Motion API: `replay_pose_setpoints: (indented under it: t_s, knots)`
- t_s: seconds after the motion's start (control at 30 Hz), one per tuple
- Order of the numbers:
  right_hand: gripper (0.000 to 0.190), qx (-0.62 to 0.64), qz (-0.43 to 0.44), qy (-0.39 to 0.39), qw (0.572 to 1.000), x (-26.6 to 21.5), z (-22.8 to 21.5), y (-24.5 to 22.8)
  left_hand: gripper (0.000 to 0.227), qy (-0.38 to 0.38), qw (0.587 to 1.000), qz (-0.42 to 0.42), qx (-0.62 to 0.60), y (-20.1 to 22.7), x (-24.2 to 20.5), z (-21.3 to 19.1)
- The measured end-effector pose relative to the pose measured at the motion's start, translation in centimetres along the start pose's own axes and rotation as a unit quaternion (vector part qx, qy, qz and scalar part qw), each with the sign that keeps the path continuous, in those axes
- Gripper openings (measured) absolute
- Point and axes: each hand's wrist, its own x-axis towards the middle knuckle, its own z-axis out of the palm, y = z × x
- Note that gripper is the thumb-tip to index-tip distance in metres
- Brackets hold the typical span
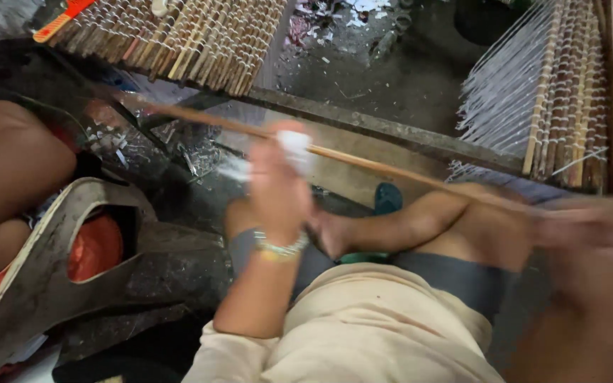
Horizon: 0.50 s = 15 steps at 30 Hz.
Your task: Tying and looping white threads onto a wooden rod to create a woven structure
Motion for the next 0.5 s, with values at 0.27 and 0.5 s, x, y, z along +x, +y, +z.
replay_pose_setpoints:
  t_s: [0.27,0.5]
  knots:
    - [0.027,-0.760,-0.067,-0.240,0.600,0.7,8.0,-2.2,0.039,-0.094,0.993,0.070,0.025,3.4,2.9,-1.6]
    - [0.042,-0.637,-0.168,-0.293,0.693,-0.5,17.5,-0.6,0.042,-0.342,0.831,0.044,0.437,-0.7,-6.0,1.6]
